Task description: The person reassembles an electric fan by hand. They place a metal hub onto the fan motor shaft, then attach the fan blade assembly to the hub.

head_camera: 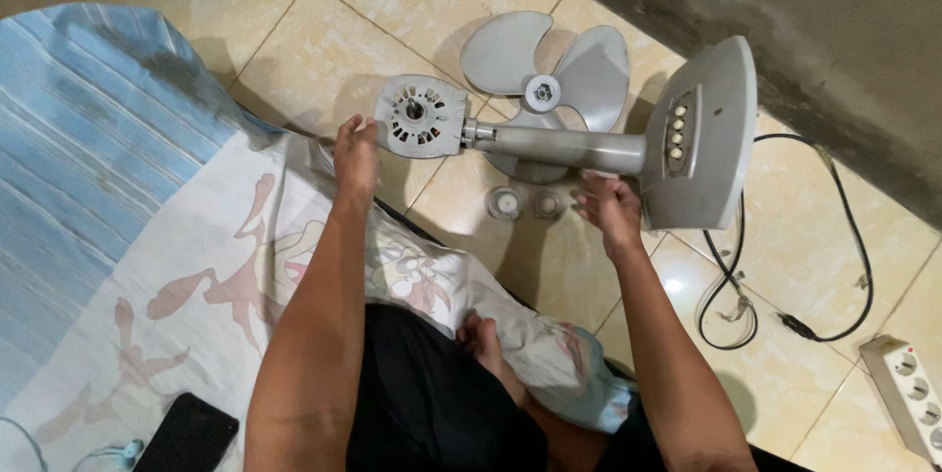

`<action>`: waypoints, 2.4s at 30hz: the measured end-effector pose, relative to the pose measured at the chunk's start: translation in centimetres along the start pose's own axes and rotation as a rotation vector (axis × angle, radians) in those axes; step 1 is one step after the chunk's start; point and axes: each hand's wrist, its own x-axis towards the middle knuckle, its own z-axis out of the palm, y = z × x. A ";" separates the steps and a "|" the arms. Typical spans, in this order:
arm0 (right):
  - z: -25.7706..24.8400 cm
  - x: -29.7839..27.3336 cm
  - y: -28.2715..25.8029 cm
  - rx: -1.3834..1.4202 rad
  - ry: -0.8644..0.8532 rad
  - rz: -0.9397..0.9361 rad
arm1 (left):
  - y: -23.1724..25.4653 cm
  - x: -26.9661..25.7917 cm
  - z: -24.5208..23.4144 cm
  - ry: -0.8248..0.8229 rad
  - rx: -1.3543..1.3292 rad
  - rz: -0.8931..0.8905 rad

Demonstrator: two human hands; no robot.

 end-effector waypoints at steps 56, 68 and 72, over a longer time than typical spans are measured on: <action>0.0 -0.8 1.4 0.716 0.035 0.011 | 12.1 -8.0 0.9 0.007 -0.496 0.174; -1.5 -0.3 1.8 0.707 0.033 0.027 | 9.9 -7.9 2.3 -0.058 -0.649 0.085; -1.4 -0.2 2.4 0.725 0.042 -0.005 | 9.5 -8.1 2.4 -0.036 -0.612 0.102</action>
